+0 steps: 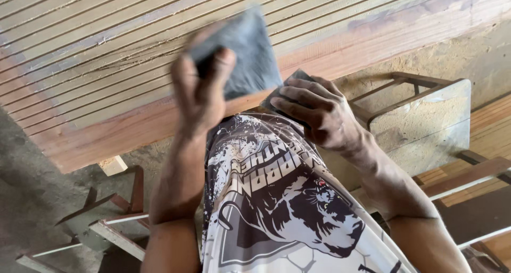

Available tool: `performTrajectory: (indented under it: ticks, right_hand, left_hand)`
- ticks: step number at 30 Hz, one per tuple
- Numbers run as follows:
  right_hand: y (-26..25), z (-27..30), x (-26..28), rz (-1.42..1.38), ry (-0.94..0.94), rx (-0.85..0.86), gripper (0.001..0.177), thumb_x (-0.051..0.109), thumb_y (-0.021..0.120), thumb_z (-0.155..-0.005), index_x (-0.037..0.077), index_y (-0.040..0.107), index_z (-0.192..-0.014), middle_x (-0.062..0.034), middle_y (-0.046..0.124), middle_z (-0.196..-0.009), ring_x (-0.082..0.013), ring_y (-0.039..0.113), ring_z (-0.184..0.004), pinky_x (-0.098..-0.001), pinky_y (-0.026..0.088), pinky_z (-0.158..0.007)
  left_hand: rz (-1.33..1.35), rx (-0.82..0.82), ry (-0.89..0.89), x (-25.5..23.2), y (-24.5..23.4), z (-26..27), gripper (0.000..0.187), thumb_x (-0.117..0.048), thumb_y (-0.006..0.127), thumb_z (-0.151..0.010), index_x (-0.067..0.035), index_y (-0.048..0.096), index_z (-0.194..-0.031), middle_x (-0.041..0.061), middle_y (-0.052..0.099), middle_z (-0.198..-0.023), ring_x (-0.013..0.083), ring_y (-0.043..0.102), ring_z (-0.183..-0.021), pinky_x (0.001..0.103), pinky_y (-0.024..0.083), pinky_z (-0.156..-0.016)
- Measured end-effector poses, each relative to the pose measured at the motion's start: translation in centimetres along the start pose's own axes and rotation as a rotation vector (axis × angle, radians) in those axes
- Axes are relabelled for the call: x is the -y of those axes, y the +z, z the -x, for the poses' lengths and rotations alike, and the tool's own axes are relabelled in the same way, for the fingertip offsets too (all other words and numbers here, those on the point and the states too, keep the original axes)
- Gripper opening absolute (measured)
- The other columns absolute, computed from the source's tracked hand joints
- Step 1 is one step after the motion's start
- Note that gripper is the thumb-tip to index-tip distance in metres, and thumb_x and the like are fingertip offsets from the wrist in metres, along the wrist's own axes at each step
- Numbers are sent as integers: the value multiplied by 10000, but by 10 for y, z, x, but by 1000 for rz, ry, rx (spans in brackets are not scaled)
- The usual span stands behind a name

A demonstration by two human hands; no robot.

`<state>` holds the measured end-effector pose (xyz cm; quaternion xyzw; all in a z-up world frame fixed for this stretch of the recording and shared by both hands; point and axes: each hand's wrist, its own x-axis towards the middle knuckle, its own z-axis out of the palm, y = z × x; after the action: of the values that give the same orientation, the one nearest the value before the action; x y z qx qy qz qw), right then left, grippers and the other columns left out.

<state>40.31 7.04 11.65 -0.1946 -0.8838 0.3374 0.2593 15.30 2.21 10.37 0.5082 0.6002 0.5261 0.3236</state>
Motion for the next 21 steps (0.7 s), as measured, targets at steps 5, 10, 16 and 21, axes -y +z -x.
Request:
performTrajectory:
  ticks: [5, 10, 16, 21]
  right_hand:
    - [9, 9, 9, -298, 47, -423, 347, 33, 493, -1062, 64, 592, -1393, -167, 616, -1348, -287, 616, -1311, -460, 554, -1084]
    - [56, 2, 28, -596, 40, -731, 442, 51, 603, -997, 118, 648, -1431, -175, 610, -1374, -294, 594, -1318, -463, 460, -1189]
    - [103, -22, 19, -55, -62, -543, 453, 17, 585, -1033, 88, 515, -1476, -234, 486, -1430, -419, 545, -1287, -483, 513, -1108]
    - [92, -51, 15, -21, 103, -451, 453, -115, 467, -1063, 99, 581, -1446, -222, 580, -1431, -339, 666, -1222, -416, 632, -936]
  left_hand:
    - [433, -23, -187, -8, -33, -6, 395, -249, 722, -1053, 26, 653, -1328, 65, 665, -863, 125, 594, -701, 292, 483, -614]
    - [965, 83, -428, -8, -10, 9, 459, -144, 772, -969, 73, 604, -1337, 183, 718, -1152, 243, 726, -1002, 375, 637, -913]
    - [698, 75, -264, -12, -47, 14, 417, -179, 718, -1005, 47, 625, -1342, 73, 685, -909, 96, 582, -763, 234, 494, -706]
    - [865, 218, -41, 12, -71, -1, 331, -218, 666, -1088, 5, 649, -1332, 52, 676, -825, 102, 589, -614, 270, 548, -564]
